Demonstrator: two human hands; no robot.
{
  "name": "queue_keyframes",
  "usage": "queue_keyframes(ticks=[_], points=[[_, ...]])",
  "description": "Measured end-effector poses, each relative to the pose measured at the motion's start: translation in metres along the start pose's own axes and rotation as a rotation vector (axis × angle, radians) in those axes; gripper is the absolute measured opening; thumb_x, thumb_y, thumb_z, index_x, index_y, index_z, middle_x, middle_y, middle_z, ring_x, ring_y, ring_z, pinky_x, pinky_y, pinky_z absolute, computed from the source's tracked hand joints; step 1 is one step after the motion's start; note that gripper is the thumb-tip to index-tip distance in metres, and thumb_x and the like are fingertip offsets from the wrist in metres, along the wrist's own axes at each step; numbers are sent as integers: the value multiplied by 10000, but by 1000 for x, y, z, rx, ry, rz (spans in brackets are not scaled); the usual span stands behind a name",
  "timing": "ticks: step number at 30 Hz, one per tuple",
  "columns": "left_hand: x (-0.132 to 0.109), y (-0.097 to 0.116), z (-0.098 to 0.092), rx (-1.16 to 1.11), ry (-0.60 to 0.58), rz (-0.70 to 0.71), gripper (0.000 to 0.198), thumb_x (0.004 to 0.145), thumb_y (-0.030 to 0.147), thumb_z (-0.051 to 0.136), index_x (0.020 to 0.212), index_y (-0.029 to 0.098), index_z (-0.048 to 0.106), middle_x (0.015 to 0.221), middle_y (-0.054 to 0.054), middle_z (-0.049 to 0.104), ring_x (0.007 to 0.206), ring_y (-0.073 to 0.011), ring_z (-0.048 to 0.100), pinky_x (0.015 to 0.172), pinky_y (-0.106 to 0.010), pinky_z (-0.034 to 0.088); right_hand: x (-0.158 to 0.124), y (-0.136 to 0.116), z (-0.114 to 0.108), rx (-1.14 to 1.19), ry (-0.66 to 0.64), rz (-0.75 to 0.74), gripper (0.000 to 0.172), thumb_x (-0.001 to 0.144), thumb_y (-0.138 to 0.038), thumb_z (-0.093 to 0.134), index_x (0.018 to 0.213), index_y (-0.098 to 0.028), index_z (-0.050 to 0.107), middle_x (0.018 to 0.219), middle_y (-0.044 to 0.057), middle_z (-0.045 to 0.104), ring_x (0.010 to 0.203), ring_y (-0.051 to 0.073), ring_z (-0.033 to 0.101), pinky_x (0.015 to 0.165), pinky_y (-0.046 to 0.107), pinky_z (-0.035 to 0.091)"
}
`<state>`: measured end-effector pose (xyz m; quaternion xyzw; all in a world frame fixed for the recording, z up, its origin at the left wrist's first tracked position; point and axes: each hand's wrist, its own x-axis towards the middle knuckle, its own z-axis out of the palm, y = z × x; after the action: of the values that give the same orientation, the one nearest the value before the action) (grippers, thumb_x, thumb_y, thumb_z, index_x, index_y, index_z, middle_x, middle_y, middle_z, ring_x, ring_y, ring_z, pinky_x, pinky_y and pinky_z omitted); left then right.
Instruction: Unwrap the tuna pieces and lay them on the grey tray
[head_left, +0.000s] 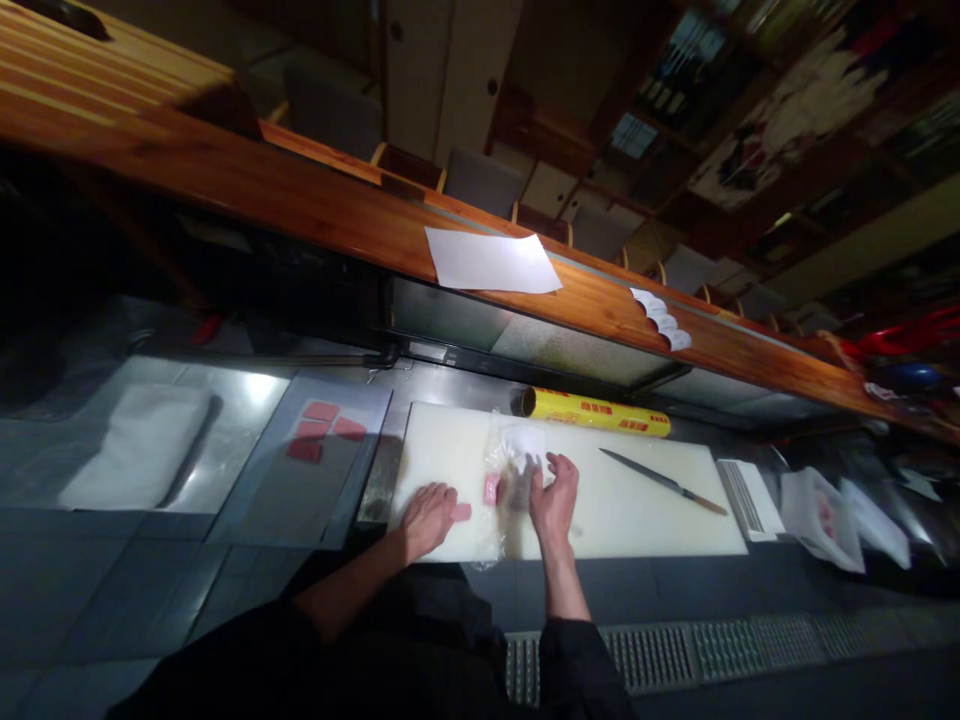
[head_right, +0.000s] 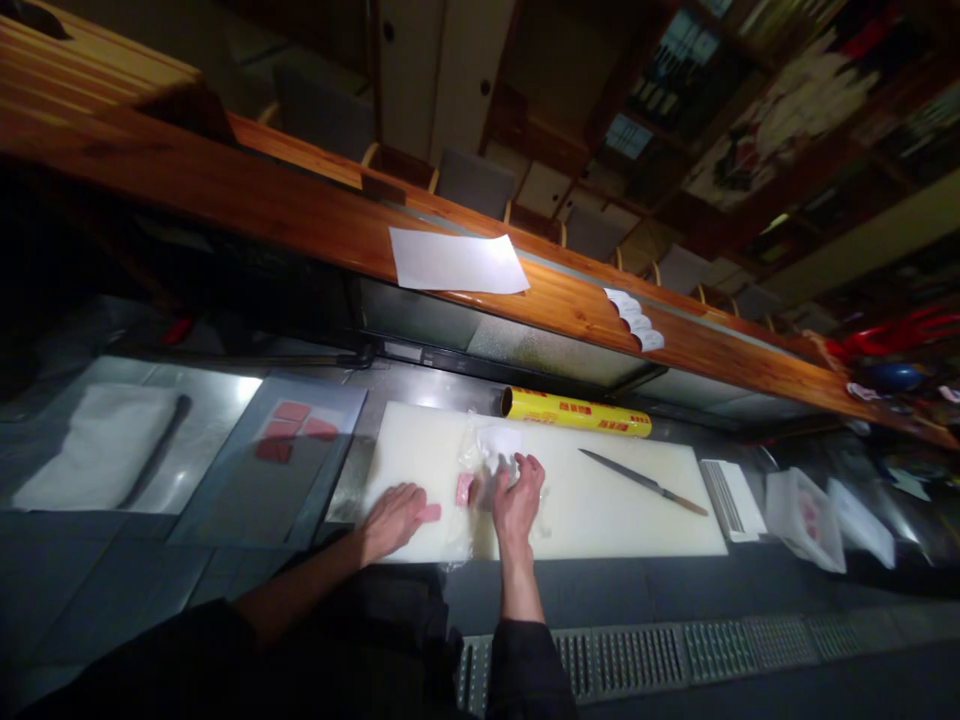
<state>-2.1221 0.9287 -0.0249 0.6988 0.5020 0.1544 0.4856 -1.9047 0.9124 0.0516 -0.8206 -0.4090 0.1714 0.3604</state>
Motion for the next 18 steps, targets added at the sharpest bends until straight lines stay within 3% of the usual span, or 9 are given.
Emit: queue_keyframes(ticks=[4,7,11,15,18], points=[[-3,-11,-15,-247,49,-174,328,737,454,662,618,210,477,568,-21,446,700,-239,554,777,-369,440,-28,-9,45,123,-211,24,353,862,-400,470,1046,-135,615,959,117,663,808,206,607,828,356,487],[-8,-18,-36,-461,91,-261,292,700,469,629,725,184,568,681,-48,594,707,-222,593,643,-306,456,-55,-19,83,226,-427,62,292,818,-404,523,878,-145,645,772,66,666,686,179,588,699,307,494],[-18,-22,-57,-608,218,-288,306,710,422,551,878,171,599,883,-78,670,817,-222,637,667,-288,489,-80,-42,131,327,-671,60,299,794,-419,568,861,-146,671,745,40,671,642,153,580,621,260,476],[-32,-41,-83,-481,373,-314,246,701,324,557,890,177,613,862,-73,661,796,-228,626,713,-317,495,-85,-64,171,311,-714,26,316,822,-435,531,866,-146,652,732,33,645,641,150,555,611,260,451],[-43,-68,-117,-194,600,-372,290,710,229,573,991,159,576,995,-101,619,973,-263,573,913,-388,447,-82,-78,200,256,-771,-20,240,789,-388,571,772,-164,654,651,9,601,594,142,508,568,254,405]])
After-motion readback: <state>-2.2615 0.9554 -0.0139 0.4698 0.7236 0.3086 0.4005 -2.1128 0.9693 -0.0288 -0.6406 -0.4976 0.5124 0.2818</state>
